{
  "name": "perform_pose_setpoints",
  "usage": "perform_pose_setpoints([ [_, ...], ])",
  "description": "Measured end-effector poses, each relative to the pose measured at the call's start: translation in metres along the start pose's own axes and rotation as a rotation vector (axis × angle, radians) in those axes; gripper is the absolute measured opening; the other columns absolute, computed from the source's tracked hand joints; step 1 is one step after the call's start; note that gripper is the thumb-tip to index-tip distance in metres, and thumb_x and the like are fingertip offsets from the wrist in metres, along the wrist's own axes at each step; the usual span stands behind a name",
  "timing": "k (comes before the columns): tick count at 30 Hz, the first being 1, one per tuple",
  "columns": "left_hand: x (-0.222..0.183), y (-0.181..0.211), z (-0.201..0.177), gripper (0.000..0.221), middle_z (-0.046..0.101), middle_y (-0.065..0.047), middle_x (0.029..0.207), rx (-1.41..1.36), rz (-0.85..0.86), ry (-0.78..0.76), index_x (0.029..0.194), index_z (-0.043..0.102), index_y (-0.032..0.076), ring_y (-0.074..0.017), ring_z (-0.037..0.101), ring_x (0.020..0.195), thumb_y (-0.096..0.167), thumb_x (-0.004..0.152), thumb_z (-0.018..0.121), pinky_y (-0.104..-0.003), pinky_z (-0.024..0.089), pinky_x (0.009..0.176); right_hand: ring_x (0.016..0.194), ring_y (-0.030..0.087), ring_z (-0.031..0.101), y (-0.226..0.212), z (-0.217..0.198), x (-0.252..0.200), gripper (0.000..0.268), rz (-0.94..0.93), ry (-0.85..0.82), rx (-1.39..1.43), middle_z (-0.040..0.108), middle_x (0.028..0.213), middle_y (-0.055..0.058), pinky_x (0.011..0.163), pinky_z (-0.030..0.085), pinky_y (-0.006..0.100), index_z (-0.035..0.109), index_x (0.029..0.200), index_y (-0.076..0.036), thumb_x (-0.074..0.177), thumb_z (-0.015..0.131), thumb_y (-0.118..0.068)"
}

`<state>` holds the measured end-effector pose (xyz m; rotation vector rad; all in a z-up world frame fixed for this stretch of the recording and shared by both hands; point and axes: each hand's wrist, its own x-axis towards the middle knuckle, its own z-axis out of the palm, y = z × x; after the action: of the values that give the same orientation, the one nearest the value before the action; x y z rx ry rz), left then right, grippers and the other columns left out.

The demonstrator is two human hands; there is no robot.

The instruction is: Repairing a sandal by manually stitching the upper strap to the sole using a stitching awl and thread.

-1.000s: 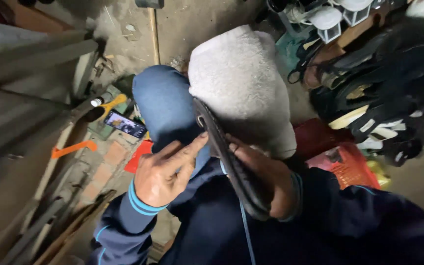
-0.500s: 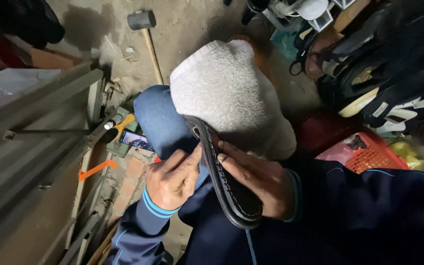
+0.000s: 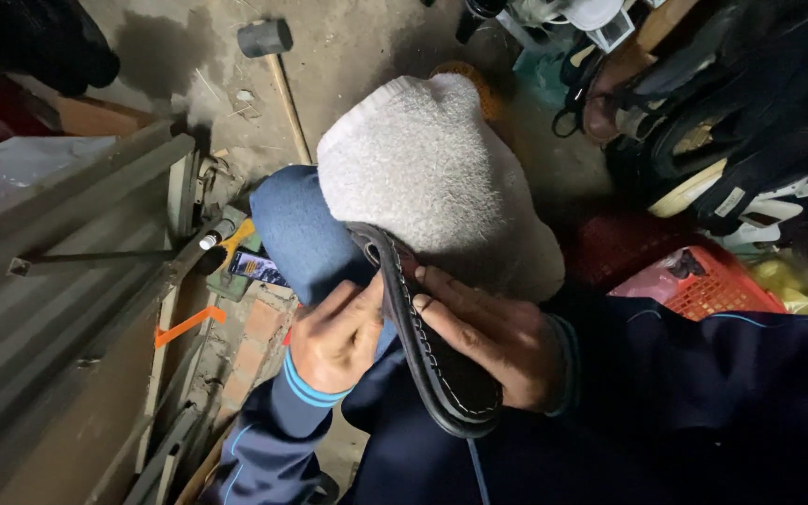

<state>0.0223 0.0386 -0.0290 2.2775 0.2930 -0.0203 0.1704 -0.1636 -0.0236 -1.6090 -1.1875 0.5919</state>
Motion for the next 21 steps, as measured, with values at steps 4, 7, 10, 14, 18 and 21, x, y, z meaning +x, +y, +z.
perform_pose_setpoints([
  [4, -0.005, -0.002, 0.009, 0.042, 0.069, -0.019, 0.133, -0.673, -0.295, -0.011, 0.138, 0.059, -0.002, -0.0245, 0.071, 0.12, 0.026, 0.107, 0.055, -0.034, 0.058, 0.107, 0.14, 0.044, 0.059, -0.001, -0.003, 0.003, 0.041, -0.001, -0.047, 0.007, 0.05, 0.149, 0.033, 0.117, 0.052, 0.046, 0.049, 0.142, 0.009, 0.11, 0.037, -0.015],
  [7, 0.0, 0.003, 0.005, 0.037, 0.075, -0.01, 0.114, -0.555, -0.226, -0.03, 0.142, 0.057, 0.001, -0.0141, 0.071, 0.093, 0.016, 0.109, 0.051, -0.029, 0.059, 0.085, 0.134, 0.045, 0.063, -0.004, -0.002, 0.006, 0.036, -0.014, 0.002, -0.016, 0.055, 0.144, 0.033, 0.114, 0.057, 0.05, 0.052, 0.139, 0.009, 0.11, 0.041, -0.009],
  [10, -0.001, 0.002, 0.004, 0.031, 0.051, -0.002, 0.079, 0.184, 0.082, 0.062, 0.133, 0.068, 0.006, -0.0196, 0.045, 0.054, 0.01, 0.108, 0.05, -0.035, 0.047, 0.049, 0.134, 0.043, 0.065, -0.005, -0.001, 0.006, 0.035, 0.007, 0.016, -0.053, 0.056, 0.144, 0.031, 0.114, 0.057, 0.046, 0.053, 0.139, 0.008, 0.11, 0.041, -0.007],
  [14, -0.012, -0.003, 0.016, 0.037, 0.068, -0.005, 0.088, -0.644, -0.311, -0.005, 0.142, 0.059, 0.004, -0.0119, 0.057, 0.074, 0.018, 0.108, 0.054, -0.028, 0.051, 0.073, 0.139, 0.042, 0.06, -0.003, 0.0, 0.002, 0.04, 0.019, -0.034, -0.011, 0.052, 0.148, 0.031, 0.119, 0.051, 0.046, 0.051, 0.142, 0.008, 0.11, 0.039, -0.014],
  [18, -0.004, 0.002, 0.007, 0.032, 0.05, -0.004, 0.078, -0.022, -0.039, 0.057, 0.138, 0.064, 0.008, -0.0181, 0.039, 0.055, 0.008, 0.107, 0.055, -0.032, 0.038, 0.048, 0.138, 0.043, 0.06, -0.002, -0.001, 0.004, 0.04, -0.003, -0.048, -0.027, 0.051, 0.148, 0.032, 0.118, 0.053, 0.046, 0.05, 0.142, 0.009, 0.11, 0.041, -0.013],
  [21, -0.007, 0.001, 0.008, 0.034, 0.047, -0.004, 0.077, -0.079, -0.101, 0.053, 0.14, 0.064, 0.009, -0.0175, 0.036, 0.052, 0.01, 0.107, 0.053, -0.033, 0.038, 0.05, 0.141, 0.042, 0.059, -0.004, -0.001, 0.004, 0.039, 0.013, -0.045, -0.007, 0.051, 0.15, 0.03, 0.119, 0.052, 0.045, 0.049, 0.143, 0.008, 0.11, 0.037, -0.009],
])
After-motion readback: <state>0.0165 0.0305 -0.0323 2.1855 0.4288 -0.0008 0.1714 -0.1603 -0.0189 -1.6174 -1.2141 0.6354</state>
